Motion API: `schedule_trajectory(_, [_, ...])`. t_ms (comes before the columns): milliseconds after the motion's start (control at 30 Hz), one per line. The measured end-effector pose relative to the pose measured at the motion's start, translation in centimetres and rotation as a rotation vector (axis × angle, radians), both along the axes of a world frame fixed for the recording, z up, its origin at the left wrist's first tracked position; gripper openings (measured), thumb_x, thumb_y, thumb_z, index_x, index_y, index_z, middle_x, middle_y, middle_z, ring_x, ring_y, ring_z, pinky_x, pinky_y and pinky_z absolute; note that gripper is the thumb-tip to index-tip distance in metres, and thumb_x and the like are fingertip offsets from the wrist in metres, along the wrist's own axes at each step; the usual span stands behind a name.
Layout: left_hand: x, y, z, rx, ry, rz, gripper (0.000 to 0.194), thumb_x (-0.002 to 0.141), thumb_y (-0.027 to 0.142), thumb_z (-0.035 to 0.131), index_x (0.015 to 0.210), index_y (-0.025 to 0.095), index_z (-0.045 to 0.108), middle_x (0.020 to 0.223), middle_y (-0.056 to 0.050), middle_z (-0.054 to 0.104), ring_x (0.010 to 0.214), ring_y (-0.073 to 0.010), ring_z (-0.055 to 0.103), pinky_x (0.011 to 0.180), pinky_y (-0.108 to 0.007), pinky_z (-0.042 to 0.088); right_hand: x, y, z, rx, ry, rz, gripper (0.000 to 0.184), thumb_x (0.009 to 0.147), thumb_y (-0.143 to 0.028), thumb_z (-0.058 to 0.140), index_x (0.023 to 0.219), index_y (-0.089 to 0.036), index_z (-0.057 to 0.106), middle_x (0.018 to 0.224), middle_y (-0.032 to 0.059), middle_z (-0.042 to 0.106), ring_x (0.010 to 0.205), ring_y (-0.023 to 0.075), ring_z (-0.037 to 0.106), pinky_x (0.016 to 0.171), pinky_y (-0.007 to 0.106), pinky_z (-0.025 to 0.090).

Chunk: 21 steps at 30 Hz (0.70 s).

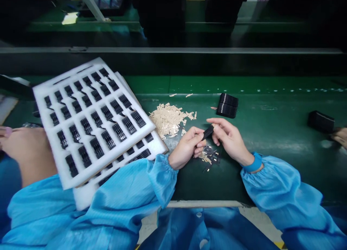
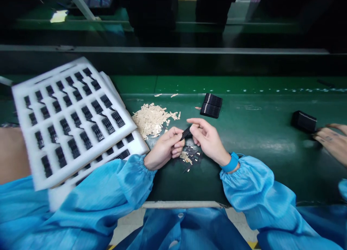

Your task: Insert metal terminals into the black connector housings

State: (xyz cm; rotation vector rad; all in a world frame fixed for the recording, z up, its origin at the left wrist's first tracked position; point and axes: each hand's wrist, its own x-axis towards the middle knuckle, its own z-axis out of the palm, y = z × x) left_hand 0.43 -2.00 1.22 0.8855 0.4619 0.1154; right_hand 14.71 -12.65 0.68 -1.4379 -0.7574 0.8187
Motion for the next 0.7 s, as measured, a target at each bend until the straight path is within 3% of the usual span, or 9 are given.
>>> schedule_trajectory(233, [-0.3, 0.0, -0.2, -0.034, -0.091, -0.147, 0.031, 0.093, 0.043, 0.064, 0.095, 0.021, 0.042, 0.062, 0.01, 0.039, 0.045, -0.0034, 0.032, 0.044, -0.014, 0.03, -0.7, -0.4, 0.3, 0.067, 0.411, 0.111, 0.032, 0.088, -0.049, 0.07, 0.081, -0.018, 0.067, 0.062, -0.0033, 0.051, 0.048, 0.0093, 0.045, 0.049, 0.026, 0.035])
schedule_trajectory(333, [-0.3, 0.1, -0.3, -0.026, -0.094, -0.162, 0.032, 0.092, 0.044, 0.064, 0.095, 0.021, 0.042, 0.063, 0.01, 0.039, 0.045, -0.0036, 0.032, 0.044, -0.015, 0.03, -0.6, -0.3, 0.5, 0.044, 0.485, 0.143, 0.035, 0.09, -0.051, 0.067, 0.079, -0.018, 0.067, 0.058, -0.0042, 0.048, 0.044, 0.0088, 0.043, 0.046, 0.025, 0.033])
schedule_trajectory(400, [-0.3, 0.1, -0.4, 0.003, -0.092, -0.127, 0.033, 0.092, 0.045, 0.064, 0.094, 0.021, 0.041, 0.063, 0.01, 0.039, 0.045, -0.0035, 0.032, 0.044, -0.015, 0.031, -0.5, -0.3, 0.4, 0.052, 0.425, 0.119, 0.038, 0.093, -0.054, 0.062, 0.086, -0.017, 0.069, 0.058, -0.0036, 0.05, 0.045, 0.0092, 0.044, 0.045, 0.025, 0.034])
schedule_trajectory(533, [0.0, 0.2, -0.8, 0.11, -0.119, -0.054, 0.033, 0.093, 0.047, 0.062, 0.097, 0.021, 0.042, 0.063, 0.011, 0.04, 0.044, -0.0036, 0.031, 0.044, -0.016, 0.032, -0.7, -0.4, 0.0, 0.051, 0.051, 0.055, 0.033, 0.095, -0.048, 0.063, 0.104, -0.019, 0.072, 0.062, -0.0027, 0.056, 0.053, 0.011, 0.05, 0.053, 0.026, 0.042])
schedule_trajectory(700, [0.0, 0.0, -1.4, 0.36, -0.084, 0.041, 0.03, 0.098, 0.049, 0.053, 0.1, 0.021, 0.044, 0.063, 0.01, 0.041, 0.047, -0.0058, 0.035, 0.046, -0.018, 0.033, -1.2, -0.5, -0.4, -0.007, -0.211, 0.03, 0.031, 0.09, -0.037, 0.071, 0.118, -0.022, 0.069, 0.089, 0.0022, 0.066, 0.07, 0.013, 0.059, 0.065, 0.027, 0.05])
